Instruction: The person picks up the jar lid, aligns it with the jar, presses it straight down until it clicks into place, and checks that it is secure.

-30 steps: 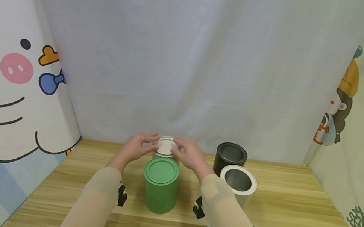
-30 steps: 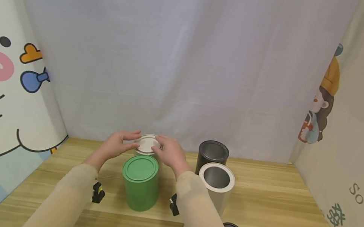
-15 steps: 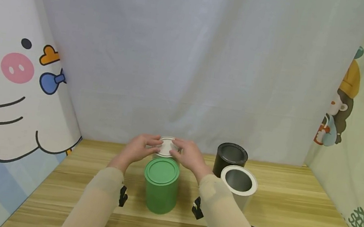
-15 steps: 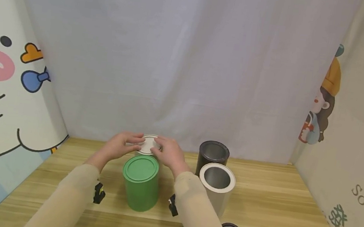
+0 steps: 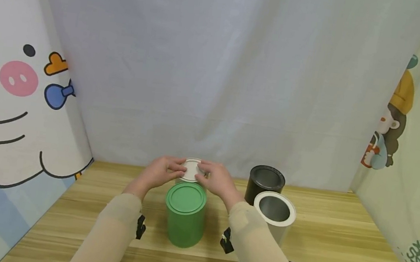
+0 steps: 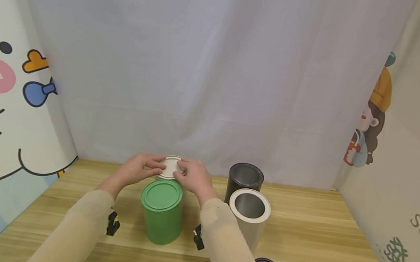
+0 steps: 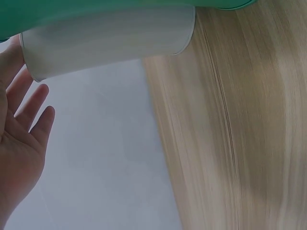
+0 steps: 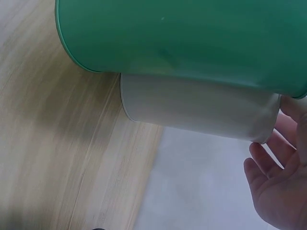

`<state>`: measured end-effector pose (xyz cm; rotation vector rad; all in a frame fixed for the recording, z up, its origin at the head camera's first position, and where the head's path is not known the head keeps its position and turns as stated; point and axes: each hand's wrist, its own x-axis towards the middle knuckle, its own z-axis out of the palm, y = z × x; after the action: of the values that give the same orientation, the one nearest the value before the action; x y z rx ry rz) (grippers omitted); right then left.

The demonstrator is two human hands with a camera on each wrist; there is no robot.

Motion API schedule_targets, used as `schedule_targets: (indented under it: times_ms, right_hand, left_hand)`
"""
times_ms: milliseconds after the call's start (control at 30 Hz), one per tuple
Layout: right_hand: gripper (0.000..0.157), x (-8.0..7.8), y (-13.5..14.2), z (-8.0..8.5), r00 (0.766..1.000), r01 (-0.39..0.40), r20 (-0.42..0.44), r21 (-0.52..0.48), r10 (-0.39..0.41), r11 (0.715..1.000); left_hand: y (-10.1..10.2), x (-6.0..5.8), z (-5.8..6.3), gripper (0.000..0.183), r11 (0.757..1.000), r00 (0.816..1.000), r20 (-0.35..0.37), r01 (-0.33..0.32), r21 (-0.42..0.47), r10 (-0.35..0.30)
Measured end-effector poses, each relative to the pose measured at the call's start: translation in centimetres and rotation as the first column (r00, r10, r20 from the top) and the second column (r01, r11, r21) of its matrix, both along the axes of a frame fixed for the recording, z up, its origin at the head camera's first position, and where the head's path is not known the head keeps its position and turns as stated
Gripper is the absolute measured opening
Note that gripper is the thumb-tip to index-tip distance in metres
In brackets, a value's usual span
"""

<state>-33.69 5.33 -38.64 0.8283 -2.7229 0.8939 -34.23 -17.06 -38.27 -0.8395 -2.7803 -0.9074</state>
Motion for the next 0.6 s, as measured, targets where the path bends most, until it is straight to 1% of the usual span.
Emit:
schedule_targets:
  times_ms: [200, 267, 500, 600]
  right_hand:
    - [0.038, 0.38, 0.02, 0.23, 0.999, 0.006, 0.045, -0.011, -0.006, 1.000]
    - [0.038, 0.41, -0.03, 0.28, 0.998, 0.011, 0.054, -0.016, -0.010, 1.000]
    - [0.037, 0.41, -0.11, 0.19, 0.997, 0.035, 0.075, -0.021, -0.033, 0.999]
    - [0.037, 0.42, -0.10, 0.14, 0.995, 0.041, 0.093, -0.044, -0.037, 0.998]
  left_hand:
    - [-0.06, 0.04, -0.05, 0.031, 1.000, 0.998, 0.066, -0.002, 0.030, 0.000]
    - [-0.09, -0.01, -0.09, 0.030, 0.999, 0.998, 0.070, -0.001, 0.033, -0.001]
    - [-0.20, 0.03, -0.10, 0.030, 0.997, 0.992, 0.127, -0.018, 0.074, 0.008]
    - [-0.24, 0.14, -0.01, 0.030, 0.997, 0.991, 0.134, -0.016, 0.081, 0.005]
